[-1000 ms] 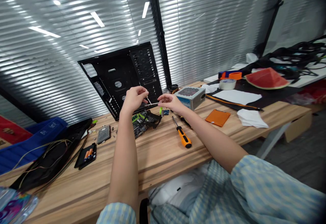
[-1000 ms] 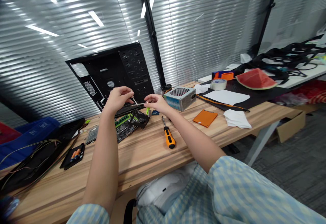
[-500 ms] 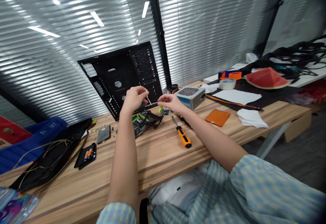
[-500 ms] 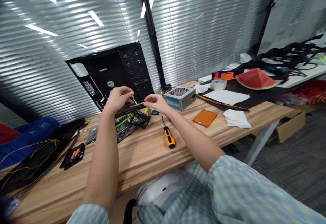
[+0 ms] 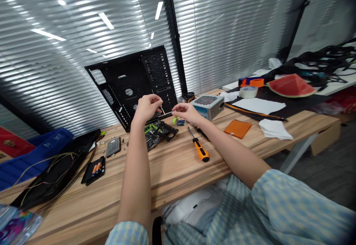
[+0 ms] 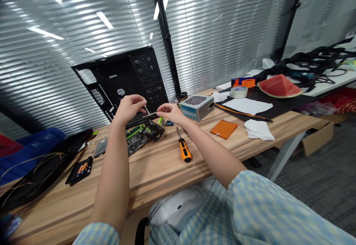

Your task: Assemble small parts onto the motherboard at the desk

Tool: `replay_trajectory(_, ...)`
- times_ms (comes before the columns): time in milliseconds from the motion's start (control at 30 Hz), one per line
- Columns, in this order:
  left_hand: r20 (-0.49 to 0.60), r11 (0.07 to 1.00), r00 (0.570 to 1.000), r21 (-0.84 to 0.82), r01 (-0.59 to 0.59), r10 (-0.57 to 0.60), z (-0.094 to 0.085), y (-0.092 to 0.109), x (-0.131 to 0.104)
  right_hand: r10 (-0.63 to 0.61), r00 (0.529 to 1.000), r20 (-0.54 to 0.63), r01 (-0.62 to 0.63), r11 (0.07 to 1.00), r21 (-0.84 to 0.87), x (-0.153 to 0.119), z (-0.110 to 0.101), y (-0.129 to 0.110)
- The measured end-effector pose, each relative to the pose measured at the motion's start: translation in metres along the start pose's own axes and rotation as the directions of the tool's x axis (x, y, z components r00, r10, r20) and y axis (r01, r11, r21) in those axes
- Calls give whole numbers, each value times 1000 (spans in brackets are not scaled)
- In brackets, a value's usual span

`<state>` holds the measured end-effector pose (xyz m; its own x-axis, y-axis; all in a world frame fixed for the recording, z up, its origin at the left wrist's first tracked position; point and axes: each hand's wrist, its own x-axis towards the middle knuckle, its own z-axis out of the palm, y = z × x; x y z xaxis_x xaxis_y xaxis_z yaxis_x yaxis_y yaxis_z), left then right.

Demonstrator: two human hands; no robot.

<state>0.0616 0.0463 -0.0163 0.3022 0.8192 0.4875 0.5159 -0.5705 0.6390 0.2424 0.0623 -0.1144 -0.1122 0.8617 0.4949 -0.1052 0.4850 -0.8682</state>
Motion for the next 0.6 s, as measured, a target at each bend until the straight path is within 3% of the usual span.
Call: replay_trajectory(600,1,1000,1000,17,11,-11,-1,4,-1,-1,1000,7,1,1000,17,-1,0,-2)
